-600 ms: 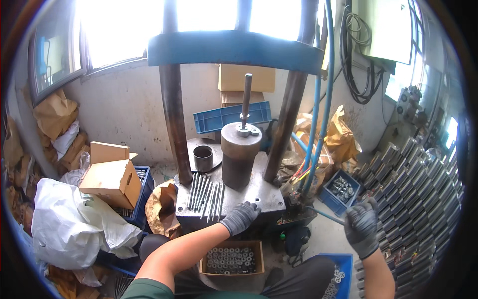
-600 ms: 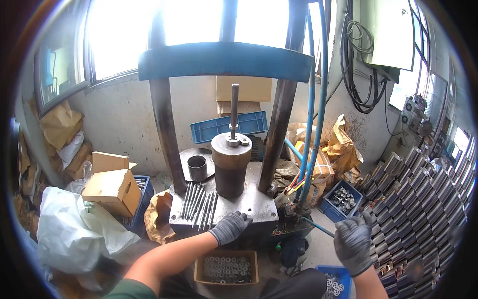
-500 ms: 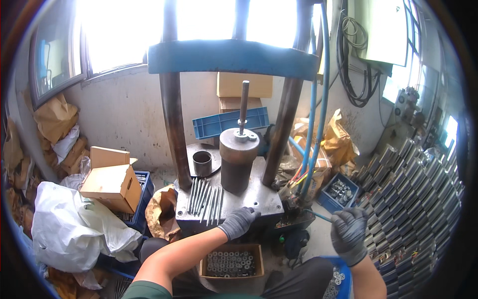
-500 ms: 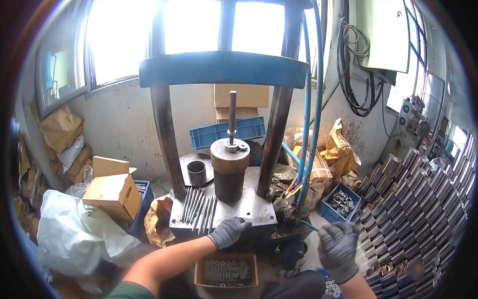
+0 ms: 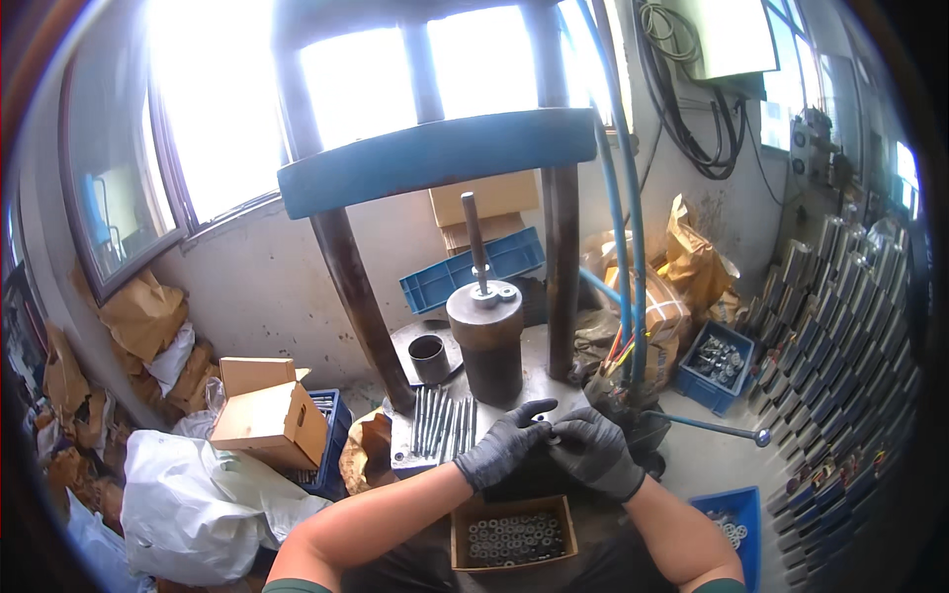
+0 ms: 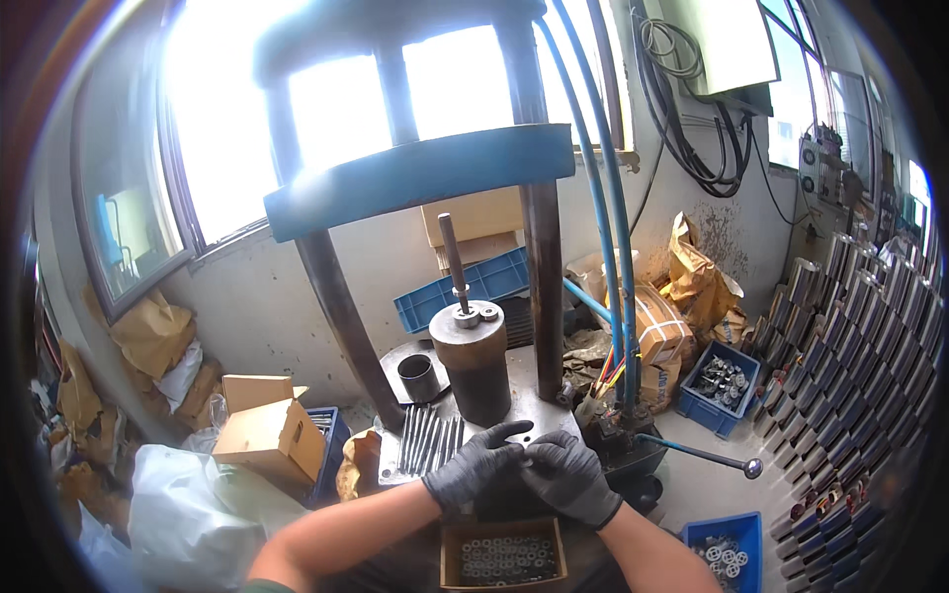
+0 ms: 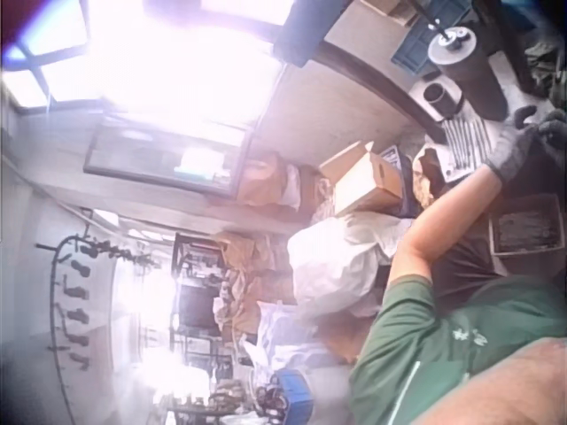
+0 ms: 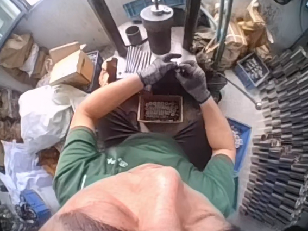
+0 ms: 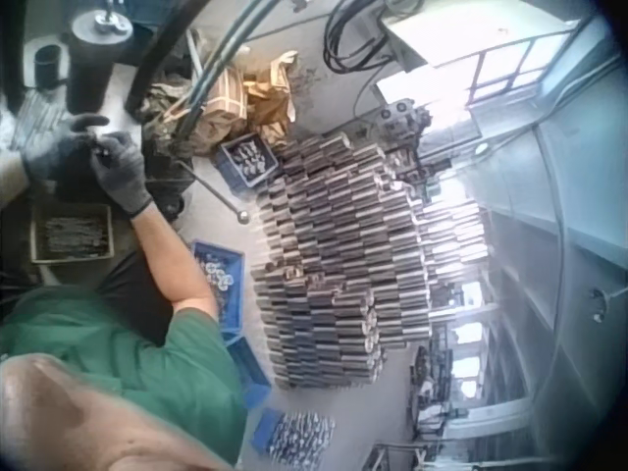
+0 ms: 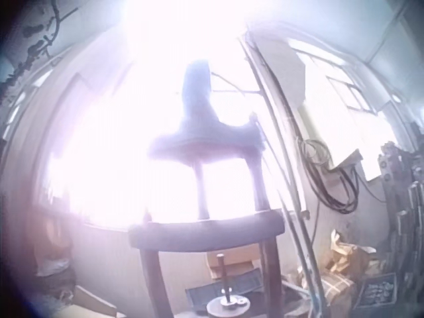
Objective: Operating a press machine to assemble or shape small metal components in a factory setting.
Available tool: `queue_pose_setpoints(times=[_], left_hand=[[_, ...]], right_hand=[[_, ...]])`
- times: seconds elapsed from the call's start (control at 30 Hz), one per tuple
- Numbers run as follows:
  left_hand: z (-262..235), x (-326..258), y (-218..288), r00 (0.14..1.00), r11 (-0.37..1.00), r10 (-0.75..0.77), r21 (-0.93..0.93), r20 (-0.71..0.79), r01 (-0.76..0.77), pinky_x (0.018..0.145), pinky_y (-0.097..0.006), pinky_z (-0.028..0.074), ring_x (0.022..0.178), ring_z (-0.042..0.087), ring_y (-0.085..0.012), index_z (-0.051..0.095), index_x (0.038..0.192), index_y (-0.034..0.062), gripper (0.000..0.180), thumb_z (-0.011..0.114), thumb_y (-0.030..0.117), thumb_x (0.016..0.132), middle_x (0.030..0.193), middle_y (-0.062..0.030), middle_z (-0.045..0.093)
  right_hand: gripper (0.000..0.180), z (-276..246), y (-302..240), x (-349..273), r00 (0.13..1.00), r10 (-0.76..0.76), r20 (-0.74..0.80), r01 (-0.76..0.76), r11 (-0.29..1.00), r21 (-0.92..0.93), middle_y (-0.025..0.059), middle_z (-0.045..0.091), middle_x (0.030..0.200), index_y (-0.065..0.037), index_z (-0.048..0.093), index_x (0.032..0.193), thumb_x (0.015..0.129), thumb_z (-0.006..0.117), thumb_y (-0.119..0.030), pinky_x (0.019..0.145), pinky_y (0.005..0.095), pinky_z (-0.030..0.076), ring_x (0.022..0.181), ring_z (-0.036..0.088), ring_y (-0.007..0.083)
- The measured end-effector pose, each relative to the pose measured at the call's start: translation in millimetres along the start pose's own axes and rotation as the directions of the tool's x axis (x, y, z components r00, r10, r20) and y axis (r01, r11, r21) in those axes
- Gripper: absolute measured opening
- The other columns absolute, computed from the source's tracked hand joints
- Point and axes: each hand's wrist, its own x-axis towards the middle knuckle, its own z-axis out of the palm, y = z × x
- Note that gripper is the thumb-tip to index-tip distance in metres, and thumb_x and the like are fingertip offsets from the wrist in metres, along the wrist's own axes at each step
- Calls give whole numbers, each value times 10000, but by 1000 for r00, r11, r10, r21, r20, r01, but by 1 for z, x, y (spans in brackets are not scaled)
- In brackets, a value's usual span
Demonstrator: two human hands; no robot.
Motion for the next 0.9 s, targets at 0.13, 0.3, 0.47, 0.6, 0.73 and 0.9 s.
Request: queue_pose_setpoints(times=[0.13,0.3,0.47,0.6,0.73,0.9], left_hand=[[-41,36,29,977,962,169,238,-130,-135,911,-270,583,1061,699,-142,581,1436,62,451,732,117,1015,1179,-61,725],[-99,112,128,620,770,621,522,-479,-368,847,-301,550,967,666,-157,551,1406,-31,453,691,58,984,1131,-135,684],[-92,151,162,682,821,491,550,-542,-154,683,-307,565,806,666,-155,551,1390,19,461,717,189,995,1034,-94,711],[-70,161,166,715,863,361,505,-599,-12,595,-318,561,698,653,-160,603,1301,15,394,725,231,995,988,-90,711],[-103,173,150,679,663,477,736,-558,138,814,-407,595,872,750,-293,667,1191,46,434,753,392,944,960,-151,756],[-110,181,133,557,584,652,809,-515,65,727,-367,584,748,735,-207,675,1104,17,321,701,311,977,863,-122,756]], right_hand=[[212,3,14,-4,987,139,-79,-136,990,45,83,661,930,-71,750,978,778,822,-64,682,317,582,732,684,209],[184,8,42,-5,968,171,-182,-173,985,6,82,651,914,-48,740,938,770,814,-61,680,327,570,728,671,194],[191,11,67,-12,954,243,-177,-248,969,-9,111,663,938,-35,730,947,780,807,-88,714,343,582,749,680,223],[197,8,70,-16,940,300,-161,-305,952,-3,113,670,961,-37,733,960,785,803,-92,727,350,586,791,686,229],[197,15,72,-12,931,333,-149,-332,943,35,109,679,990,-39,743,985,797,791,-74,753,349,588,855,693,228],[187,27,93,0,886,453,-102,-434,886,163,110,685,1038,-37,755,1027,844,783,-62,813,339,586,913,701,231]])
